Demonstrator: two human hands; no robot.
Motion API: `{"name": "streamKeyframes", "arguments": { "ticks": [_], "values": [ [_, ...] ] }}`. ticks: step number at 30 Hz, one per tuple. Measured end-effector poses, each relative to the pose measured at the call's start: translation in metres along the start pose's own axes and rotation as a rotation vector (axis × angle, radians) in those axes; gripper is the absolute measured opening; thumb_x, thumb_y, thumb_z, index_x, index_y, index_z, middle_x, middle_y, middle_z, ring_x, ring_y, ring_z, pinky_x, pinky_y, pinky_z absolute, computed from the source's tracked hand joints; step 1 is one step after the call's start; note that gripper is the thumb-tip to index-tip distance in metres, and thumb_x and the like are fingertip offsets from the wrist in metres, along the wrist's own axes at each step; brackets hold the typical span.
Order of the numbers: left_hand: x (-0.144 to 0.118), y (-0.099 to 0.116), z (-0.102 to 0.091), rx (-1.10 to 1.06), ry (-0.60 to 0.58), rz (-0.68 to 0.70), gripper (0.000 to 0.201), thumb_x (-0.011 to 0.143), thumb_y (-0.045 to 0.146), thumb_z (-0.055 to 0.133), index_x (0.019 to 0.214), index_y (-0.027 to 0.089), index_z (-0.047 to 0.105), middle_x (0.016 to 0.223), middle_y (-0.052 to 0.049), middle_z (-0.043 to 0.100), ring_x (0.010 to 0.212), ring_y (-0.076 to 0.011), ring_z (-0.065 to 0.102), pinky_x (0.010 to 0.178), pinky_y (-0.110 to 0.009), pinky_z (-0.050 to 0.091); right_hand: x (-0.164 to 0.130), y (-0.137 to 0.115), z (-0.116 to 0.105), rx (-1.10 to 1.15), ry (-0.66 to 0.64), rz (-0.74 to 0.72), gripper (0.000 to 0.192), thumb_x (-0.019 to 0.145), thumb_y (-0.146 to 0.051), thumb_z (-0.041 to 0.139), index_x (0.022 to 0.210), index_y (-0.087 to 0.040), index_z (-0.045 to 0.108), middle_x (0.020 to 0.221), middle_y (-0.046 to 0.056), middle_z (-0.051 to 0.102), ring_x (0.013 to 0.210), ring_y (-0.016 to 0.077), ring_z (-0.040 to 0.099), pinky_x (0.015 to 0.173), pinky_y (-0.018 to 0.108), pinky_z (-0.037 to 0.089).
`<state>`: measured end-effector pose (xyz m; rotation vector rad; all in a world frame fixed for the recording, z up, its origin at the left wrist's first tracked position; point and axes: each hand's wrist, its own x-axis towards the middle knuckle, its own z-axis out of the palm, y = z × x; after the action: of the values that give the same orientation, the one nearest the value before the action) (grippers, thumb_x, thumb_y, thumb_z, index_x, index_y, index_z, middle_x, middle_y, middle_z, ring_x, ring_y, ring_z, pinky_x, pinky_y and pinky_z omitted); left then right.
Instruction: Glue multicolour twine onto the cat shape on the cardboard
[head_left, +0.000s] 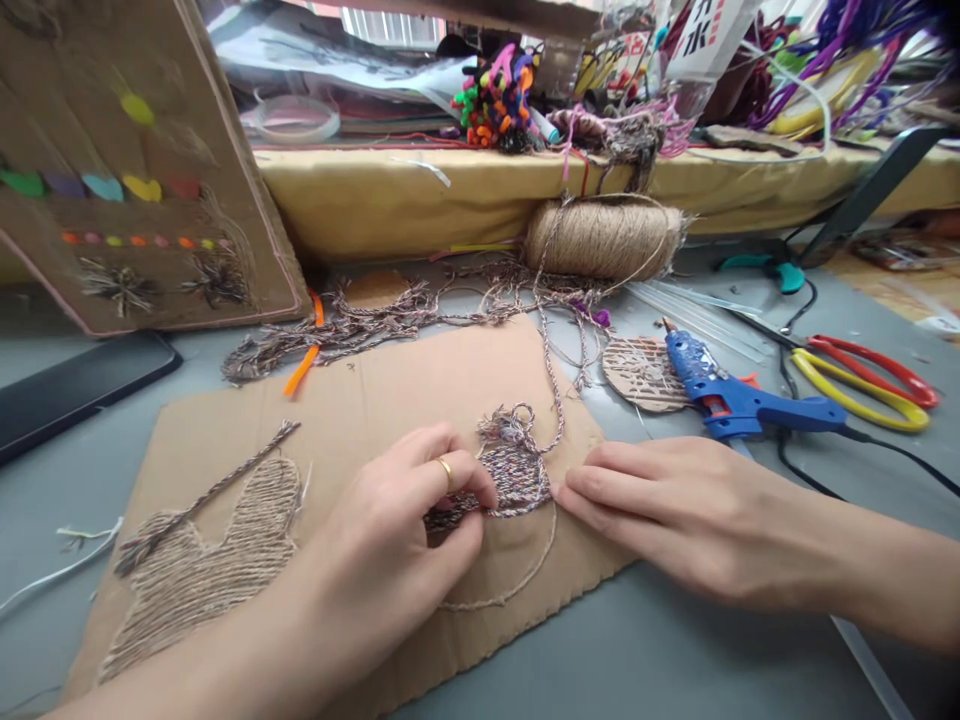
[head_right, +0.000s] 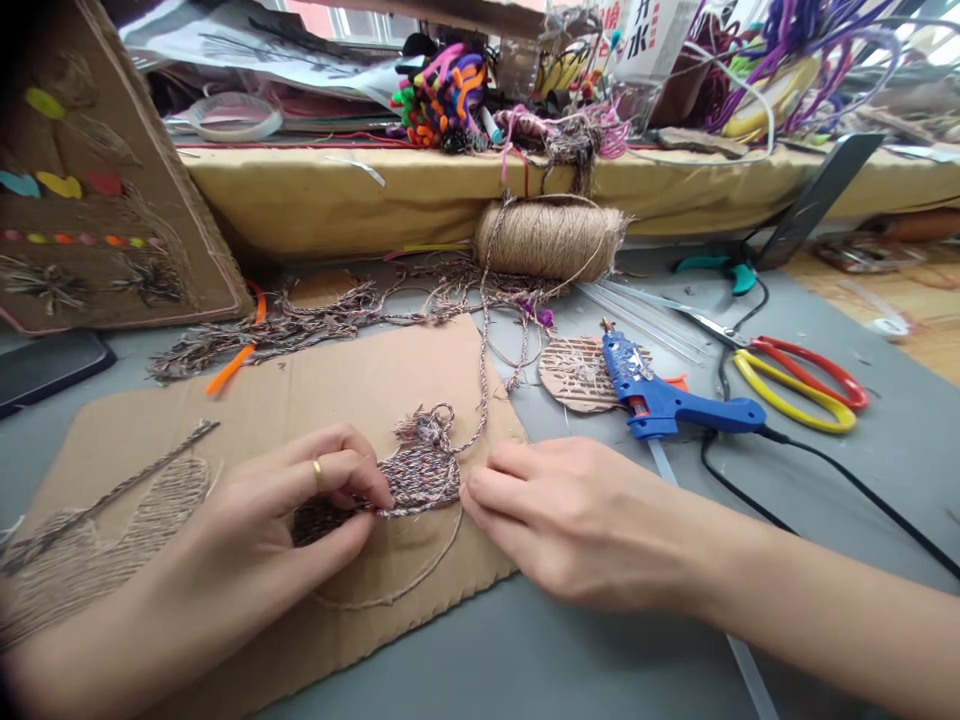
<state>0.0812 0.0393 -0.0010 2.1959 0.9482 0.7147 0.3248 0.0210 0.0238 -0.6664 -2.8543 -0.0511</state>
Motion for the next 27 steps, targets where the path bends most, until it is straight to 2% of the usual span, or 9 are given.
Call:
{"name": "streamKeyframes", "arguments": {
  "ticks": [5,8,12,20,23,27],
  "values": [
    [-0.001,0.009,-0.004,0.195,-0.006,-0.047,0.016,0.075,0.008,0.049,0.075,0.021,0.059,0.078,0.000,0.056,0.080,-0.0170,0.047,0.069,-0.031,0.040,-0.001,-0.001,-0.001,0.023,0.026,0.029,0.030,0.095,-0.011,0.032,0.106,-0.004,0.059,0.087,0.010,0.066,0.074,0.0162,0.056,0.061,0.029,0.047],
    [-0.001,0.013,-0.005,0.212,-0.035,-0.077,0.012,0.073,0.011,0.052,0.072,0.021,0.058,0.077,0.000,0.057,0.078,-0.0174,0.046,0.068,-0.031,0.040,-0.002,-0.003,-0.001,0.030,0.031,0.022,0.030,0.095,-0.010,0.032,0.111,-0.004,0.057,0.091,0.010,0.067,0.079,0.0169,0.058,0.065,0.030,0.049],
    [-0.002,0.014,-0.006,0.227,-0.046,-0.108,0.009,0.073,0.014,0.054,0.067,0.020,0.056,0.075,0.000,0.057,0.077,-0.0173,0.046,0.066,-0.030,0.040,0.002,-0.007,0.000,0.010,0.059,0.030,0.034,0.096,-0.011,0.028,0.100,-0.006,0.062,0.088,0.010,0.069,0.087,0.0185,0.062,0.072,0.030,0.051],
    [-0.015,0.001,-0.016,0.306,-0.063,-0.101,0.013,0.081,0.018,0.054,0.068,0.020,0.058,0.076,-0.002,0.059,0.078,-0.0183,0.043,0.066,-0.031,0.039,0.007,-0.006,-0.001,0.013,0.070,0.078,0.042,0.097,-0.013,0.024,0.085,-0.014,0.065,0.080,0.008,0.069,0.076,0.0159,0.064,0.060,0.026,0.051],
    [-0.024,-0.003,-0.019,0.310,-0.033,-0.116,0.010,0.081,0.019,0.056,0.071,0.020,0.059,0.078,-0.002,0.060,0.079,-0.0185,0.044,0.067,-0.031,0.039,0.009,-0.006,-0.002,-0.013,0.077,0.065,0.044,0.096,-0.011,0.023,0.083,-0.014,0.066,0.079,0.007,0.070,0.067,0.0147,0.062,0.057,0.026,0.050],
    [-0.034,-0.003,-0.024,0.315,-0.014,-0.145,0.011,0.082,0.020,0.057,0.071,0.020,0.059,0.078,-0.002,0.060,0.080,-0.0185,0.045,0.070,-0.032,0.040,0.011,-0.005,-0.003,-0.067,0.097,0.019,0.045,0.095,-0.010,0.024,0.086,-0.012,0.068,0.082,0.006,0.072,0.067,0.0156,0.063,0.058,0.028,0.050]
  ]
}}
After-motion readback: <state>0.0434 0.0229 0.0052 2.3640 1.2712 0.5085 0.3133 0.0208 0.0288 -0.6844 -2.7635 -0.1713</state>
